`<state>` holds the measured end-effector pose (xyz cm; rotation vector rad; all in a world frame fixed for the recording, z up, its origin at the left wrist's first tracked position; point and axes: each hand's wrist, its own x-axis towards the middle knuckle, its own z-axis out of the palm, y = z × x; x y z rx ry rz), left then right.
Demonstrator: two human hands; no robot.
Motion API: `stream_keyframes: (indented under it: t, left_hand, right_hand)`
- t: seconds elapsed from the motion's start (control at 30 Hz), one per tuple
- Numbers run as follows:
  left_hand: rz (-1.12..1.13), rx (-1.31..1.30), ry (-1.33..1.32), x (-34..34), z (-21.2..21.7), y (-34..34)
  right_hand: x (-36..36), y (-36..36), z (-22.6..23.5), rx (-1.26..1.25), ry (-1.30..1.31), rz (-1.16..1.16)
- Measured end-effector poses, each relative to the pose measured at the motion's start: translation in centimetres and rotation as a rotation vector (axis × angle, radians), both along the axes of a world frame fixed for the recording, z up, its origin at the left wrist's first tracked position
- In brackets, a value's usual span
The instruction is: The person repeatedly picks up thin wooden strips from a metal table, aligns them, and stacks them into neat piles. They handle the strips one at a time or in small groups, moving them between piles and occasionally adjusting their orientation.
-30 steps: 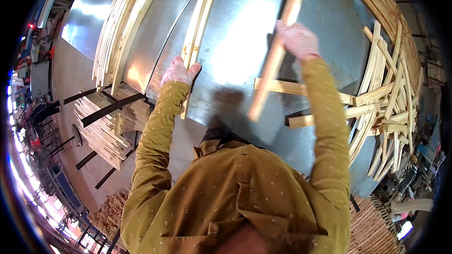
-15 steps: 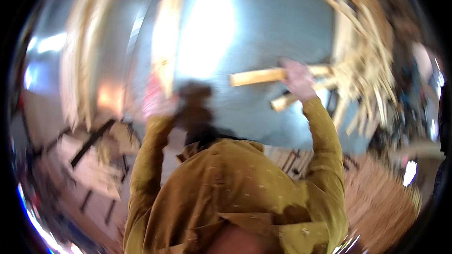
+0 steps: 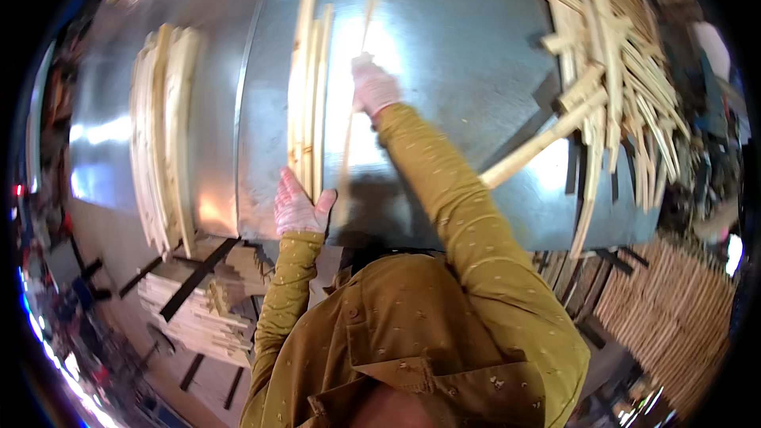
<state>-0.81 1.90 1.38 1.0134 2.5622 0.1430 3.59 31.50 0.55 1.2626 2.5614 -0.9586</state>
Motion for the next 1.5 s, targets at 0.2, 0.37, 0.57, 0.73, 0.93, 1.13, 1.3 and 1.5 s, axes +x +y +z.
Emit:
stream_keyframes:
  t: [0.2,0.37,0.57,0.73,0.93,1.13,1.3,1.5]
  left_hand:
    - [0.099,-0.119,-0.01,2.3,0.4,1.0]
    - [0.002,-0.335,0.046,3.9,2.0,1.3]
    - [-0.057,0.564,-0.969,11.4,2.7,12.3]
    - [0.036,0.489,-1.663,21.1,3.9,21.2]
    - [0.292,0.576,-1.095,21.6,2.0,21.5]
    - [0.554,0.554,-0.918,20.8,0.5,20.9]
    - [0.538,0.295,-0.609,21.0,-1.7,20.3]
    - [0.319,-0.083,-0.064,14.7,1.0,12.3]
  right_hand:
    - [12.6,0.9,-0.7,0.705,0.124,-0.519]
    - [31.6,4.0,3.4,0.276,-0.114,-1.436]
    - [26.7,-3.0,2.1,-0.43,1.462,-1.022]
    - [31.6,7.7,5.2,-0.324,1.1,-0.346]
    - [43.7,38.0,7.0,1.173,-0.092,0.098]
    - [41.7,39.4,6.3,0.632,-0.607,0.143]
    - [40.1,28.4,5.2,0.561,-0.184,0.153]
    - [25.2,12.1,0.8,0.151,-0.249,0.135]
